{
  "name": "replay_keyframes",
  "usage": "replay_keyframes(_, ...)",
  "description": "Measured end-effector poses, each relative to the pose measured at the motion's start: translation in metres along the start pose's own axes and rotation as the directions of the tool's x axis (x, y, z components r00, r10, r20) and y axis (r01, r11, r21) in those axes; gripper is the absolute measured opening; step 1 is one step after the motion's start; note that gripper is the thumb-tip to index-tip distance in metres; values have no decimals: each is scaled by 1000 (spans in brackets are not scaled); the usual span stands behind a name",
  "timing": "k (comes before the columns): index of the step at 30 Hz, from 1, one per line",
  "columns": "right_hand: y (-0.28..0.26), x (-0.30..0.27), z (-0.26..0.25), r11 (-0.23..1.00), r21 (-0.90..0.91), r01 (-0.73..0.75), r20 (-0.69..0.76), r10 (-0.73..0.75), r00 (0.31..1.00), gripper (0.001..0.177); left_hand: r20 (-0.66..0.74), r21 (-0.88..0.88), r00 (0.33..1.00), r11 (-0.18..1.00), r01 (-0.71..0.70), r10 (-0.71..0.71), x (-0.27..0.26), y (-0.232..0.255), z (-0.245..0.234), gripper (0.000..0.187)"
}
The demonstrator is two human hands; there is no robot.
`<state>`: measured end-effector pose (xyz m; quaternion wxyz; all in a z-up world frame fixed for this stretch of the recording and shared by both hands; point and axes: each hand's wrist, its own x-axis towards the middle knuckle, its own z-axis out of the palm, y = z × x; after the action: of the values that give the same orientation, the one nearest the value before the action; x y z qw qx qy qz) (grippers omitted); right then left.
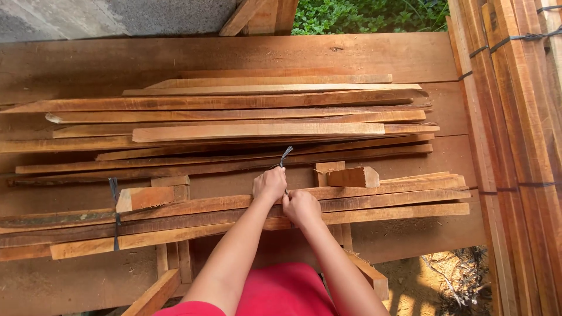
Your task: Bundling several wooden strips together and securing them with wire ties using pliers.
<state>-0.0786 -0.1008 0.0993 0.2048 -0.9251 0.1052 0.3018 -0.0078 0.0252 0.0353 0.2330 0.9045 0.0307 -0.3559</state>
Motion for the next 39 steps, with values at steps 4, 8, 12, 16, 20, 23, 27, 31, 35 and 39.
replay_keyframes(4, -6, -16, -7, 999, 50, 8, -37, -6, 999, 42, -76, -28, 995, 998, -65, 63, -16, 4, -12, 55)
replay_keyframes(8, 1, -17, 9, 996, 80, 50, -151, -37, 988, 38, -123, -29, 989, 996, -81, 77, -5, 1, 3, 55)
replay_keyframes(12, 2, -20, 19, 995, 71, 75, -226, -57, 972, 35, -60, -50, 998, 999, -17, 14, -3, -2, 1, 55)
replay_keyframes(16, -10, -24, 13, 994, 57, 96, -249, -79, 965, 34, -13, -75, 1000, 997, -17, 16, -11, 3, -15, 55)
replay_keyframes(20, -14, -26, 12, 996, 19, 86, -286, -77, 955, 33, -2, -158, 995, 983, -98, 99, -9, -2, -14, 54)
replay_keyframes(23, -14, -27, 9, 996, 28, 83, -288, -72, 955, 33, 28, -132, 984, 977, -169, 174, -39, 15, -45, 51)
replay_keyframes(27, -8, -26, 13, 994, 88, 71, -243, -47, 969, 31, -120, -50, 936, 940, -338, 330, -50, -2, -15, 31)
replay_keyframes(31, 0, -20, 15, 996, 62, 66, -215, -51, 975, 34, -353, 59, 817, 883, -466, 456, -46, -8, 3, 29)
replay_keyframes(35, 6, -8, 16, 996, 81, 40, -67, -35, 997, 37, -448, 72, 773, 880, -469, 449, -41, -11, 8, 34)
replay_keyframes(39, -4, -15, 3, 981, 187, -53, -65, 67, 996, 39, -218, -38, 926, 945, -324, 309, -40, -6, -5, 38)
